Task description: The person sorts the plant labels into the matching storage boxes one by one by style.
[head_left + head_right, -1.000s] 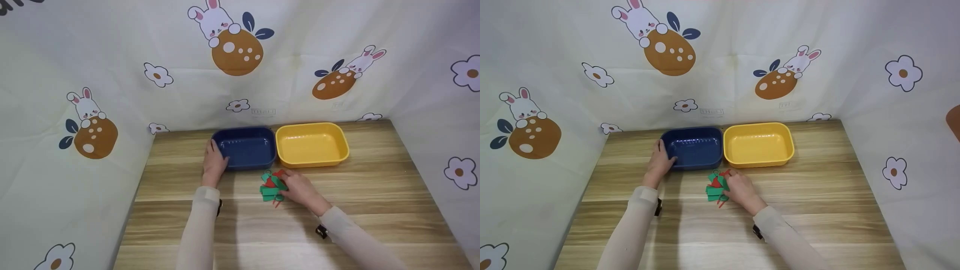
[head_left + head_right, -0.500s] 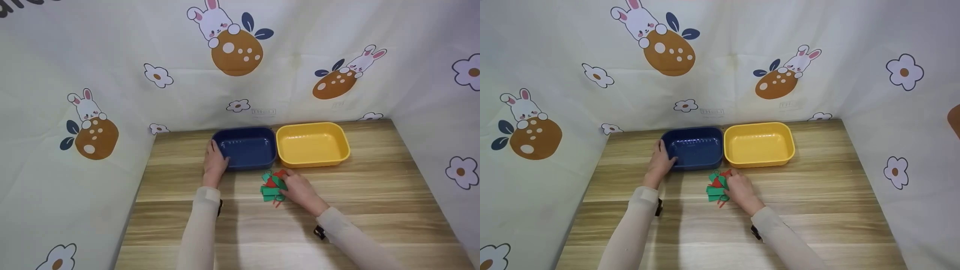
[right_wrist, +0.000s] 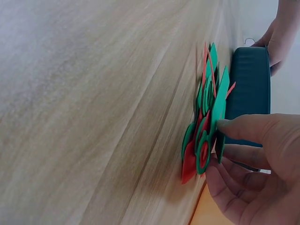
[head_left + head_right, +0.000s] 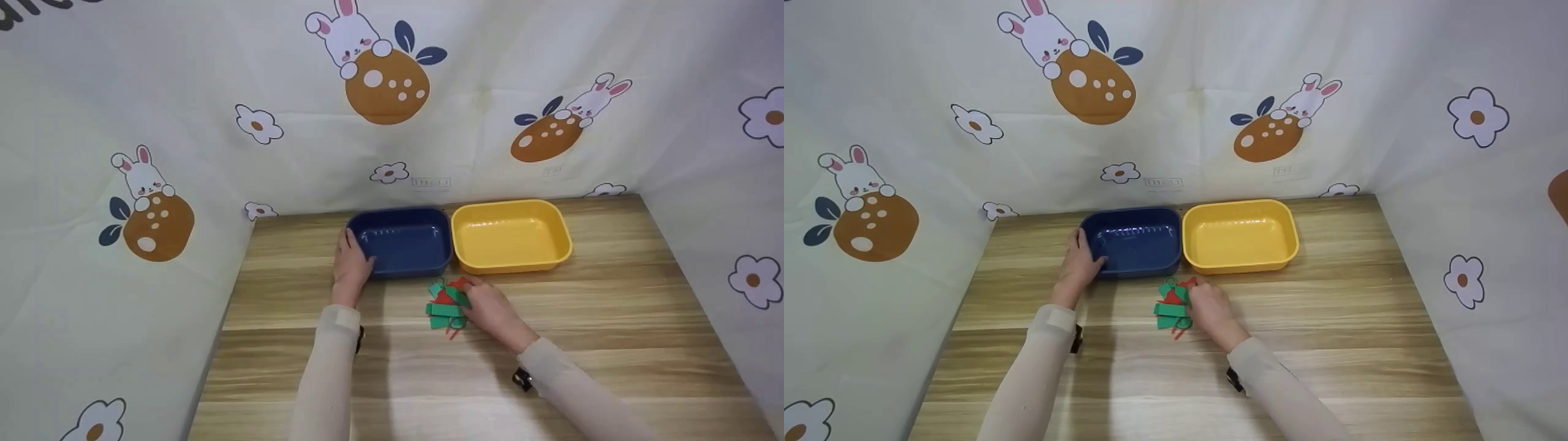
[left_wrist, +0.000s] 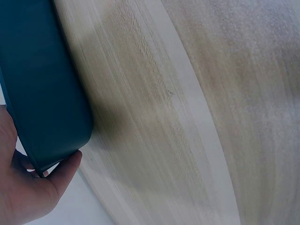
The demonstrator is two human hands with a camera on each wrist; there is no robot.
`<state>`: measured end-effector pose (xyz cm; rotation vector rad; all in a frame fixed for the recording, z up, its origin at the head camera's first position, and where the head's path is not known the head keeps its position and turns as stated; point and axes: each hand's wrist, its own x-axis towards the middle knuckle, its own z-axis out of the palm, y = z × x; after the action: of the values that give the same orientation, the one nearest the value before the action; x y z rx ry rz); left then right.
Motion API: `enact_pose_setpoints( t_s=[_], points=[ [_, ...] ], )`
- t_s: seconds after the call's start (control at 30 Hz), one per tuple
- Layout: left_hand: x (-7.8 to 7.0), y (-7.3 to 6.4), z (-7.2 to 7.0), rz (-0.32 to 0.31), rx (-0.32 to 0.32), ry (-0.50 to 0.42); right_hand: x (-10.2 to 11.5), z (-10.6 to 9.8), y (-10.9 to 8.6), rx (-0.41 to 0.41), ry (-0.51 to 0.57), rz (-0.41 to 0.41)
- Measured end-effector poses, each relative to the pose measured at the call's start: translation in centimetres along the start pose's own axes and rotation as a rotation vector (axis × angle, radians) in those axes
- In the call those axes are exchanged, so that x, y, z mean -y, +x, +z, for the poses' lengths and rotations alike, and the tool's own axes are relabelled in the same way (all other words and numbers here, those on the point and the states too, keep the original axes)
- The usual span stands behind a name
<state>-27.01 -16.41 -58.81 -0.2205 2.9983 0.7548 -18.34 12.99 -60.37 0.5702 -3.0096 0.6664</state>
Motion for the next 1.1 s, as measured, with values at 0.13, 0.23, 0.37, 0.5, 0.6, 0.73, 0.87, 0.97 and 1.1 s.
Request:
enact_pose_setpoints(
  t_s=[0.13, 0.23, 0.37, 0.5, 0.6, 0.73, 0.87, 0.97, 1.1],
  points=[
    [-0.1, -0.1, 0.0, 0.003, -0.002, -0.003, -0.2, -0.1, 0.1, 0.031, 0.078, 0.032],
    [-0.2, 0.0, -0.1, -0.003, 0.003, -0.006, -0.3, -0.2, 0.3, 0.052, 0.141, 0.055],
    [-0.2, 0.0, -0.1, -0.018, 0.016, 0.011, -0.4, -0.3, 0.4, 0.069, 0.191, 0.079],
    [-0.3, 0.0, -0.1, -0.022, 0.020, 0.025, -0.6, -0.3, 0.6, 0.066, 0.229, 0.101],
    [-0.3, 0.0, -0.2, -0.022, 0.019, 0.014, -0.8, -0.2, 0.7, 0.055, 0.269, 0.124],
    [-0.3, 0.0, -0.2, -0.021, 0.018, 0.011, -1.0, -0.3, 0.8, 0.035, 0.304, 0.141],
    [-0.2, 0.1, -0.1, -0.019, 0.016, 0.022, -1.1, -0.4, 0.8, 0.017, 0.319, 0.148],
    [-0.1, 0.1, -0.1, -0.021, 0.014, 0.023, -1.1, -0.5, 0.8, 0.006, 0.326, 0.150],
    [-0.1, 0.1, 0.0, -0.023, 0.013, 0.021, -1.0, -0.8, 0.7, -0.005, 0.338, 0.148]
  ],
)
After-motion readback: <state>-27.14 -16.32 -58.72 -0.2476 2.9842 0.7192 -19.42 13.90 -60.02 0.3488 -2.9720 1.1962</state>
